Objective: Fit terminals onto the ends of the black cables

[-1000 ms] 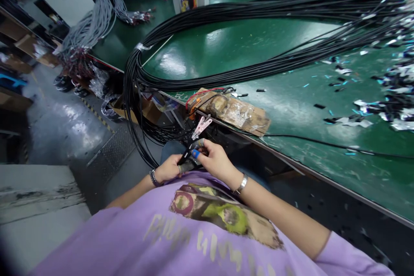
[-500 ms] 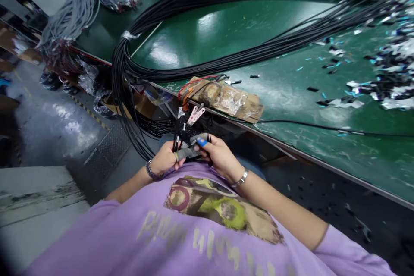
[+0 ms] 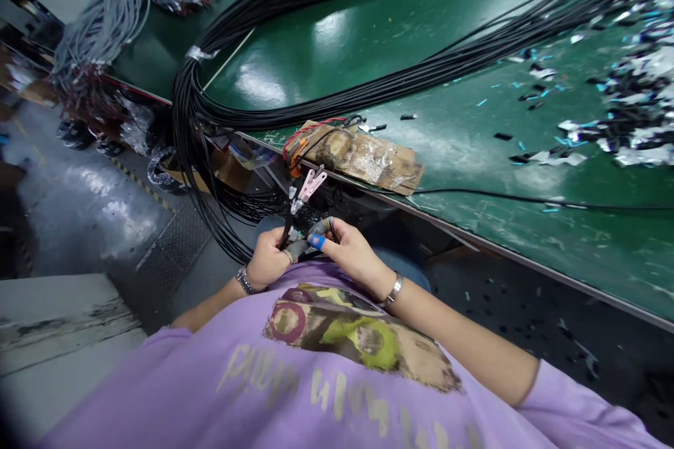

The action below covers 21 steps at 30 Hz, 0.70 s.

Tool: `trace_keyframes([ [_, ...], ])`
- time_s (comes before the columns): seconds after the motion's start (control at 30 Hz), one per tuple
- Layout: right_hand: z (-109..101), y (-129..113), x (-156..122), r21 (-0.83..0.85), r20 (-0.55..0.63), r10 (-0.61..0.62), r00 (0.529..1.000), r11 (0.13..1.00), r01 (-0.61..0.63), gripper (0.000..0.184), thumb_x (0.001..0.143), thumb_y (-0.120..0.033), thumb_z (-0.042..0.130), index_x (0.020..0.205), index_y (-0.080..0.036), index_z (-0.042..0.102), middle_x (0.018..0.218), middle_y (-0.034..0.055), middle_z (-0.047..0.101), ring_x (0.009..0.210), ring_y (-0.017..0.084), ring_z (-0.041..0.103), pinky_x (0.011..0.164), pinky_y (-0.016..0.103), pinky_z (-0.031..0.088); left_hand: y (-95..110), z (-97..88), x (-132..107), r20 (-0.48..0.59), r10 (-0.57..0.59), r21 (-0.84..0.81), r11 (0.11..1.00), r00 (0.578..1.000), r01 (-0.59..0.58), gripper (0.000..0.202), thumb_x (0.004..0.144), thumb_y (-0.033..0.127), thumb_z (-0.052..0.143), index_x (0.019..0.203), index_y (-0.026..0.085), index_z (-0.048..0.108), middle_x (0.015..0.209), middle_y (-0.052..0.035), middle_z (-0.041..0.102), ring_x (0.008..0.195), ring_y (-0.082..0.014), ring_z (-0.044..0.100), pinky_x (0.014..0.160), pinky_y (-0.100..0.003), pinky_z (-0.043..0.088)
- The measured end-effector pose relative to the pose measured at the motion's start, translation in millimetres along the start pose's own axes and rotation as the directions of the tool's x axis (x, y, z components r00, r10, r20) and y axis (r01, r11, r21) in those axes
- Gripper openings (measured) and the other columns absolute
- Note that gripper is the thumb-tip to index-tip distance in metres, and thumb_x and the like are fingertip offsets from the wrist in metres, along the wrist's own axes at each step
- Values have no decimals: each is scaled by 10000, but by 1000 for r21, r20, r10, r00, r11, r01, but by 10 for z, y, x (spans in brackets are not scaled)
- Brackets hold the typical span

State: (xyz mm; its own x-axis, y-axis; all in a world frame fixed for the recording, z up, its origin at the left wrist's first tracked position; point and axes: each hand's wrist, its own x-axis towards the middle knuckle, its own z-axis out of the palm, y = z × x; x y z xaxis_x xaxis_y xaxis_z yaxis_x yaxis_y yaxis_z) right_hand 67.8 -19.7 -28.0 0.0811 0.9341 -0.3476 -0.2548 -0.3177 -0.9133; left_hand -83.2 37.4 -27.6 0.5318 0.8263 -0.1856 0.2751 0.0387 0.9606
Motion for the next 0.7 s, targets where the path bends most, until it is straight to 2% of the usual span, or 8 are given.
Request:
trace_keyframes([
  [0.17,-8,32,33,64,-11,15,1000,998,-15,383,551,-441,794,676,-192,530,518,-87,427,458,59,297,431,227,222,-115,-4,-8,-7,74,103,992,997,-73,312,674,416,717,649,125,606,549,40,489,526,-60,385,503,-184,345],
  [0.3,-7,41,35,175,-4,108,994,979,-106,379,495,-374,824,653,-188,535,493,-81,461,432,51,312,415,210,216,-166,-11,-11,-16,87,139,987,996,-84,303,681,414,716,666,123,632,558,31,507,523,-67,394,505,-189,356],
  [0.47,-4,39,51,300,37,252,967,920,-251,344,439,-287,822,589,-175,533,494,-46,522,424,43,328,401,190,202,-200,-10,-27,-27,111,205,973,993,-103,279,700,407,703,716,130,669,607,4,578,568,-95,472,565,-204,418],
  [0.6,-11,34,73,298,89,337,937,889,-348,315,434,-259,792,552,-178,512,452,-46,493,397,41,313,386,193,181,-207,-6,-38,-16,147,257,956,989,-138,231,732,361,673,689,135,661,606,1,583,579,-103,491,599,-214,434],
  [0.7,-19,39,73,250,72,334,940,906,-341,330,445,-286,790,555,-181,497,440,-53,472,394,42,307,387,196,177,-191,-8,-38,-27,184,304,938,983,-167,202,738,312,656,638,137,635,573,9,555,549,-94,466,574,-210,412],
])
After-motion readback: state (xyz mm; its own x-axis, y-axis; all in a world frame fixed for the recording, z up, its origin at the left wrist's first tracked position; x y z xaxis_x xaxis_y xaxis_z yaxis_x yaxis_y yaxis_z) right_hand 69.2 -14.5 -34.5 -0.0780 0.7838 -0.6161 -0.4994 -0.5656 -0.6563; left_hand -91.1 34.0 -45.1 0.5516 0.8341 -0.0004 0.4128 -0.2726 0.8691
